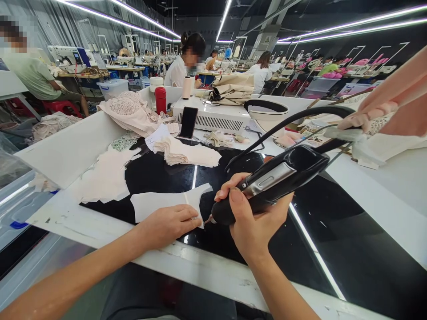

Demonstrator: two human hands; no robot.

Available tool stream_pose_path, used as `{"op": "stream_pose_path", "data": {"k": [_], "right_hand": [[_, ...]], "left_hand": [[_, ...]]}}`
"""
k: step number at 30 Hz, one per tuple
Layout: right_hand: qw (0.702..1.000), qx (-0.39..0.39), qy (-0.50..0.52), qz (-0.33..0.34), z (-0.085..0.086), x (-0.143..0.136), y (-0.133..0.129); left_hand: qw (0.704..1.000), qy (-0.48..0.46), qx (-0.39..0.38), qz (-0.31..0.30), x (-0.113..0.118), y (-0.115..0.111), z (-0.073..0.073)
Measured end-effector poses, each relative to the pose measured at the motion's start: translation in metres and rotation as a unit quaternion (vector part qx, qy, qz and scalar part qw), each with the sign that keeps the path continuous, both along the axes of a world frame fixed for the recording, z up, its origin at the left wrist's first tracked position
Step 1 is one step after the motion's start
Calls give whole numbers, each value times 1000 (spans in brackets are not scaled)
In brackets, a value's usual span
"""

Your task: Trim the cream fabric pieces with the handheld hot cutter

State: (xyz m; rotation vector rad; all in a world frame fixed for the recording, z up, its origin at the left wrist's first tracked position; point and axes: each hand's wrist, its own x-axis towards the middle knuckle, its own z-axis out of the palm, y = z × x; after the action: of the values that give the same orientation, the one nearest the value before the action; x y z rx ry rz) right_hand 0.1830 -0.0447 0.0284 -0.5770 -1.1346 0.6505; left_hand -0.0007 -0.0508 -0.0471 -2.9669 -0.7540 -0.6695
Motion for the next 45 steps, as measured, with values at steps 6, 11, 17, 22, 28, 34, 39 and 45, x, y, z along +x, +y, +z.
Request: {"op": "stream_pose_path", "data": {"k": [6,11,17,22,28,34,39,45], "right_hand": [[1000,1,-3,0,1,-2,0],[1000,-5,-2,-3,2,-2,-1],[1000,-3,-13,-11,1,-1,-2],[1000,-5,-20,-23,3,-3,-2],[1000,-3,-5,-3,2,-3,-3],[999,-30,-17,-5,2,-4,-3],[999,-28,-31,-9,2,-3,-7],[999,-24,-42,12,3,7,-18]], "left_hand": [[1000,-5,4,1,0,0,-1],[1000,-11,6,0,0,0,-2],[1000,-16,8,0,1,0,-2],[1000,-12,4,2,0,0,-3],[1000,-3,3,4,0,0,-3],[1000,-15,-6,5,0,0,-1],[999,-33,-26,17,-3,1,0],[997,-19,-59,-36,-12,-9,3]]}}
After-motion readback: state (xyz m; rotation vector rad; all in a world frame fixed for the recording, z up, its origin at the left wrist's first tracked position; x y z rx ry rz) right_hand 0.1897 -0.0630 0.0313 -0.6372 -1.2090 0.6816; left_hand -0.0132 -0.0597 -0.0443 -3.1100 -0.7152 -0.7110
